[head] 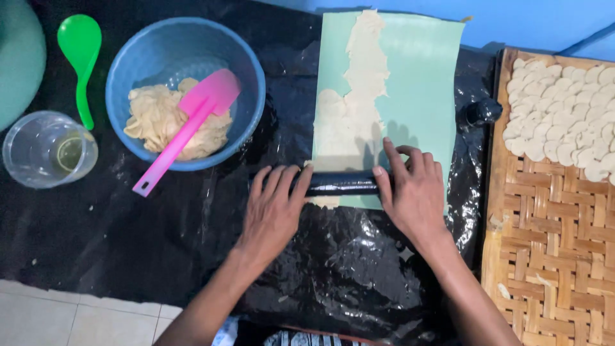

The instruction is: The person is rolling out and flattening dough on a plastic sheet using a rolling pin and a spatula.

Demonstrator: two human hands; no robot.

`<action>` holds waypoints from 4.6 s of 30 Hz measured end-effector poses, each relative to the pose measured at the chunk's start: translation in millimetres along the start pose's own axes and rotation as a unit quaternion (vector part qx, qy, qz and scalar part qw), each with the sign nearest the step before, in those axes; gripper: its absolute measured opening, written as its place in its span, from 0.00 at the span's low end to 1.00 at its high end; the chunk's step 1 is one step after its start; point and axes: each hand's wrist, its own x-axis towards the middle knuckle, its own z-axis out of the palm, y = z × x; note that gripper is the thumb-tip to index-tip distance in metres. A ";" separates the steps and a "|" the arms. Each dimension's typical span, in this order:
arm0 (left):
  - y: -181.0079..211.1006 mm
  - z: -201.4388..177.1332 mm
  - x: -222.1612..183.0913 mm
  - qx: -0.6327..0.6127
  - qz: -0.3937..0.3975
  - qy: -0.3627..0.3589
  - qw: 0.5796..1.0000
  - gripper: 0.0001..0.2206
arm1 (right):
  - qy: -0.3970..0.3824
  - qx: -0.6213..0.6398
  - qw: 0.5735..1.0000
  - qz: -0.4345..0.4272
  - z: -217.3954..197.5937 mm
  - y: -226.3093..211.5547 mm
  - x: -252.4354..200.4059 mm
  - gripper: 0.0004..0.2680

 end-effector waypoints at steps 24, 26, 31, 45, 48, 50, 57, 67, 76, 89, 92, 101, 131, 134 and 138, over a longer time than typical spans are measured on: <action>-31.7 19.3 75.2 0.012 -0.051 -0.002 0.999 0.35 | -0.022 -0.002 0.999 0.027 20.6 13.8 80.6 0.23; -15.2 18.1 46.6 0.011 -0.049 -0.014 0.999 0.36 | -0.031 -0.027 0.999 0.021 23.0 14.5 49.5 0.23; 0.0 22.0 16.7 0.034 -0.053 -0.023 0.998 0.35 | -0.062 -0.044 0.997 0.011 18.8 7.4 20.4 0.25; -70.6 67.0 152.8 -0.081 -0.111 0.031 0.990 0.36 | -0.032 0.003 0.999 0.039 47.1 33.8 141.9 0.26; -71.4 63.0 160.0 -0.073 -0.102 0.046 0.991 0.34 | -0.054 0.002 0.997 0.057 45.1 31.4 146.6 0.27; -61.9 53.7 143.6 -0.043 -0.102 0.056 0.992 0.33 | -0.041 0.002 0.998 0.050 43.3 27.7 131.5 0.27; -2.3 27.7 41.0 0.030 -0.083 0.021 0.996 0.31 | -0.033 -0.063 0.997 0.034 28.8 -7.6 12.9 0.28; -40.4 18.4 107.7 -0.024 -0.042 -0.028 0.998 0.32 | -0.036 0.003 0.996 0.084 14.7 29.2 79.7 0.29; -15.8 25.6 68.8 0.042 -0.049 -0.008 0.998 0.32 | -0.029 -0.064 0.994 0.086 23.4 19.3 31.0 0.27; 11.2 24.1 -2.5 0.015 -0.008 -0.006 1.000 0.29 | 0.012 -0.062 0.997 0.050 22.9 8.1 -51.5 0.25; -3.1 16.3 9.1 -0.003 0.015 -0.033 0.999 0.28 | 0.000 -0.063 0.997 0.037 20.5 19.1 -40.9 0.25; -35.4 17.4 90.7 -0.082 0.014 -0.107 0.991 0.31 | -0.046 -0.021 0.994 0.093 6.6 23.3 50.9 0.26; 7.9 35.8 -3.1 0.036 -0.054 -0.006 0.998 0.31 | -0.060 -0.065 0.991 0.097 21.8 0.4 -11.9 0.27; 13.0 37.4 -23.7 0.024 -0.045 -0.001 0.999 0.31 | -0.024 -0.075 0.993 0.087 28.2 -4.4 -36.0 0.24; 21.9 31.0 -41.1 0.007 -0.043 -0.006 0.999 0.30 | 0.028 -0.048 0.997 0.061 33.4 -8.5 -63.9 0.23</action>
